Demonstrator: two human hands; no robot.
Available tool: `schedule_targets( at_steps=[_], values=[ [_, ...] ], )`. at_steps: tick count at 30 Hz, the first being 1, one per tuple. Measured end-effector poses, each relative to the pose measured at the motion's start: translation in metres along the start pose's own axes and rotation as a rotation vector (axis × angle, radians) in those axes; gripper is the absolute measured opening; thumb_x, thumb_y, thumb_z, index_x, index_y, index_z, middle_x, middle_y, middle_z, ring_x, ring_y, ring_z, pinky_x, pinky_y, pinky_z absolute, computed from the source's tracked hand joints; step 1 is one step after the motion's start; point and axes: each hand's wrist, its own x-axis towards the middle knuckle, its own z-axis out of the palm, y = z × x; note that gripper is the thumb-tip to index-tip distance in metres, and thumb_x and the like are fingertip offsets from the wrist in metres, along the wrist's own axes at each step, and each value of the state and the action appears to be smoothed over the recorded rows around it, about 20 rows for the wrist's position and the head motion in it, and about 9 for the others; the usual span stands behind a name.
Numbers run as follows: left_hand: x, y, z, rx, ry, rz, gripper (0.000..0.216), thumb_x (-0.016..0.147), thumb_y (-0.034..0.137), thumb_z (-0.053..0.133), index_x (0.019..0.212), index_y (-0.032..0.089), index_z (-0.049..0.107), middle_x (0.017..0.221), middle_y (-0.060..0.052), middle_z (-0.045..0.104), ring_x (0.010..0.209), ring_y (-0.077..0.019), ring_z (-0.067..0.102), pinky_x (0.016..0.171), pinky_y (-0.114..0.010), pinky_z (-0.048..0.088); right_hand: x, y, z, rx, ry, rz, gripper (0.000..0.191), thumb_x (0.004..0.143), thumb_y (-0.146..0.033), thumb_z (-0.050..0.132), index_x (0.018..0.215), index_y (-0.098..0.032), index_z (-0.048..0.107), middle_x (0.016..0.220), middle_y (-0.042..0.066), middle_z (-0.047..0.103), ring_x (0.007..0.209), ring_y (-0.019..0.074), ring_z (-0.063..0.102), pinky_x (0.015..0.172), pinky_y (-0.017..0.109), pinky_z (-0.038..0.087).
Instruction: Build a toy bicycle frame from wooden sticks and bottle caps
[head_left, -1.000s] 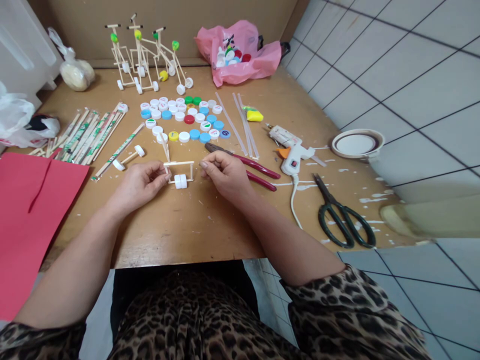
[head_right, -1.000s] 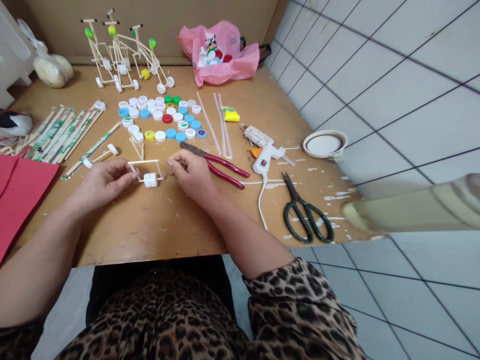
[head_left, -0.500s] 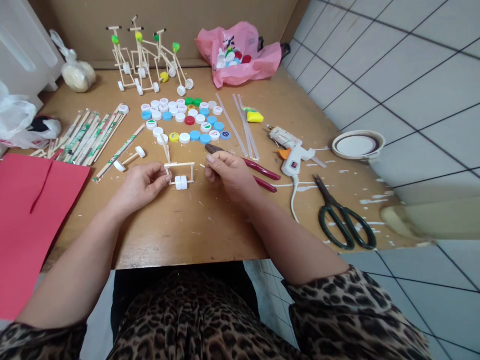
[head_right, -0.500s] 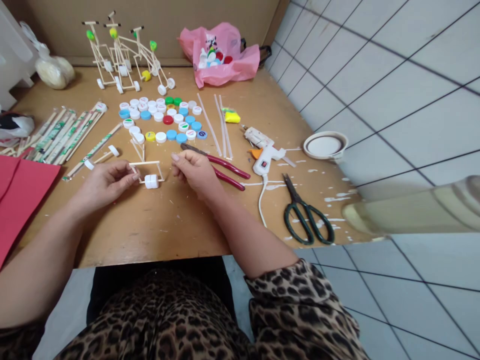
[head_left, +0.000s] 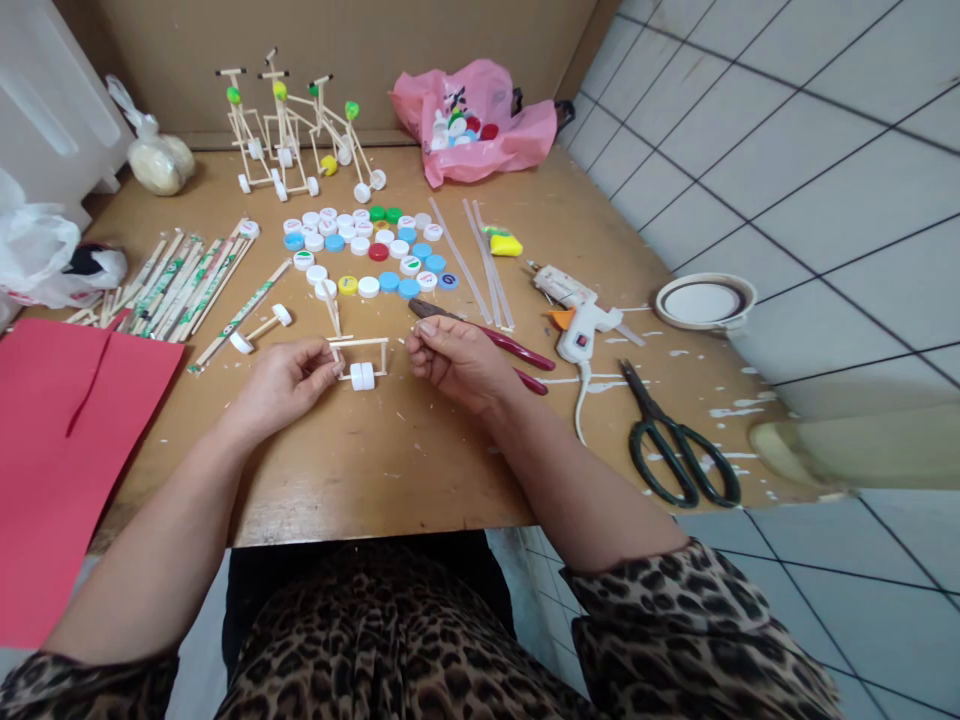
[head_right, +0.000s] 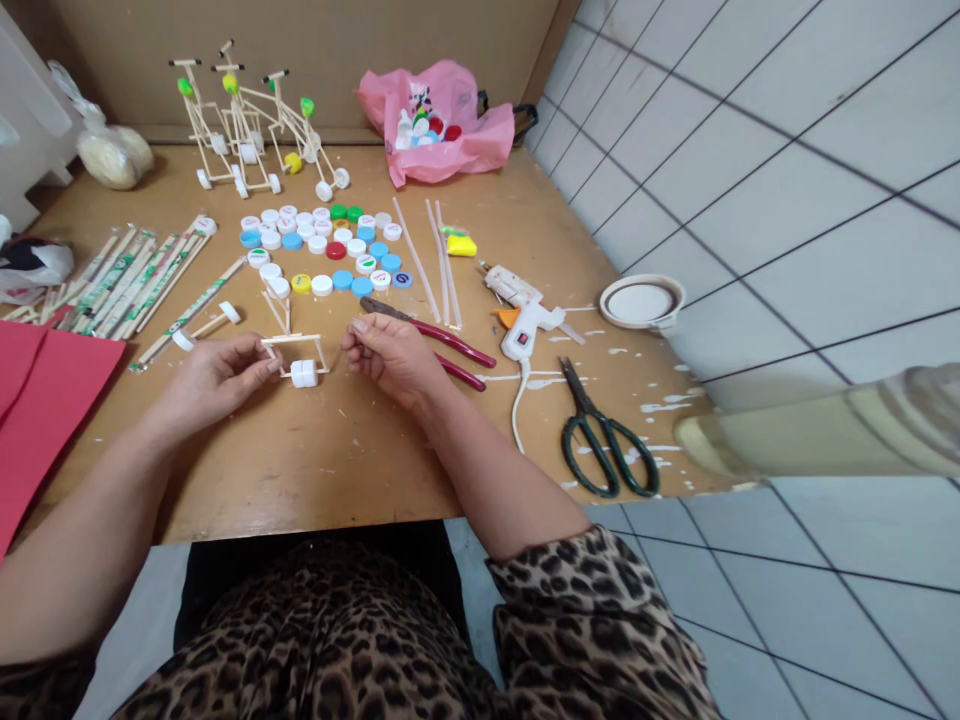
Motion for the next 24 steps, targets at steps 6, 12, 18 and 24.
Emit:
schedule_targets(
  at_steps=[6,12,18,24],
  values=[
    [-0.0003,0.0007,-0.0002,-0.006,-0.004,0.003,0.015,0.083,0.028,0.054,0.071,0.019,0.058,0.060,0.001,0.058,0.056,-0.0127,0.049,0.056,-0.026,0.039,0.0001,-0.0021,0.0024,0.001,0.060,0.063,0.022,0.082,-0.027,0.066,0.065,-0.017,0.056,0.059,-0.005,0.058,0.049,0.0046,0.049,0.052,0.018,0.043],
    [-0.0008,0.0004,0.0008,-0.012,-0.005,-0.011,0.015,0.083,0.029,0.053,0.073,0.019,0.058,0.062,0.001,0.058,0.058,-0.0129,0.050,0.058,-0.026,0.039,0.0031,0.0001,-0.0036,0.065,0.002,0.066,0.009,0.070,-0.016,0.073,0.075,-0.017,0.066,0.065,-0.005,0.064,0.053,0.0041,0.052,0.054,0.016,0.045],
    [-0.0004,0.0010,0.0007,-0.041,-0.018,-0.006,0.016,0.083,0.029,0.052,0.071,0.019,0.057,0.063,0.001,0.058,0.058,-0.0131,0.049,0.059,-0.026,0.039,0.0050,0.0029,-0.0054,0.080,0.001,0.085,0.013,0.064,-0.008,0.071,0.074,-0.017,0.069,0.069,-0.003,0.068,0.055,0.0041,0.056,0.056,0.016,0.047],
    [-0.0002,0.0006,0.0005,-0.048,-0.026,-0.014,0.016,0.083,0.030,0.053,0.071,0.020,0.056,0.061,0.000,0.058,0.058,-0.0137,0.049,0.058,-0.027,0.040,0.0032,0.0016,-0.0026,0.064,0.032,0.062,0.012,0.062,-0.011,0.072,0.072,-0.017,0.071,0.065,-0.003,0.066,0.052,0.0038,0.051,0.052,0.017,0.043]
  ],
)
